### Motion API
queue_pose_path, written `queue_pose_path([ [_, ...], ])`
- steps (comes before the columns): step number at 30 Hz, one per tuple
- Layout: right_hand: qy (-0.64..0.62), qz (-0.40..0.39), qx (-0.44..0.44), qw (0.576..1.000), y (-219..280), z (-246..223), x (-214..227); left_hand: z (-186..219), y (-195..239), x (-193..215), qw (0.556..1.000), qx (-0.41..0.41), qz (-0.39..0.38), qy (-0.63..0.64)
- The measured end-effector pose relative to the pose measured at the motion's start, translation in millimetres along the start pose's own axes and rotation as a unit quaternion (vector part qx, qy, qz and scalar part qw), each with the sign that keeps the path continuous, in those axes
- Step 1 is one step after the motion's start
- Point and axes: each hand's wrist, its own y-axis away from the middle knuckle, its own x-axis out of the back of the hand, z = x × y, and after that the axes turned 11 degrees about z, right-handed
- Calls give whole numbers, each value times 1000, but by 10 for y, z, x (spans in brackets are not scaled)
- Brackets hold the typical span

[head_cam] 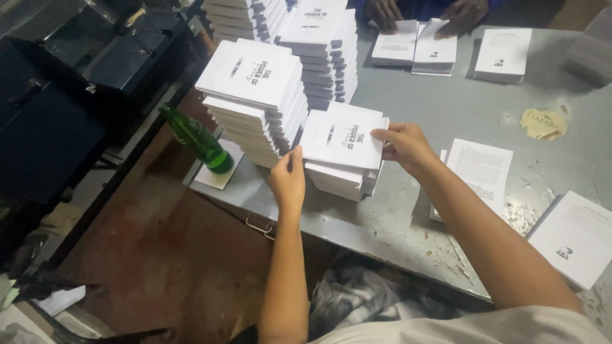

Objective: Inspecting and sorting stacks of small printed booklets at a workbench.

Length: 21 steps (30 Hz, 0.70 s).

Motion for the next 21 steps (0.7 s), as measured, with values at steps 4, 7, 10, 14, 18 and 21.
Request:
queue_pose_path([
  [4, 11, 7, 1, 1000, 46, -67, -20, -196, 115, -24, 998, -31, 34, 49],
  [7, 32, 11, 7, 999, 90, -122, -34, -333, 192, -146, 981, -128, 127, 73],
  [10, 42, 16, 11, 999, 140, -142, -49, -232, 277, -150, 945, -275, 165, 60],
  [14, 21, 24, -6, 999, 141, -139, -49, -70, 339, -89, 958, -276, 45, 59],
  [18, 10, 14, -9, 1000, 126, -103, -27, -85, 356, -84, 965, -257, 3, 54],
  [21, 6, 10, -7, 1000, -13, 34, -19, -159, 335, -139, 959, -277, 10, 59],
])
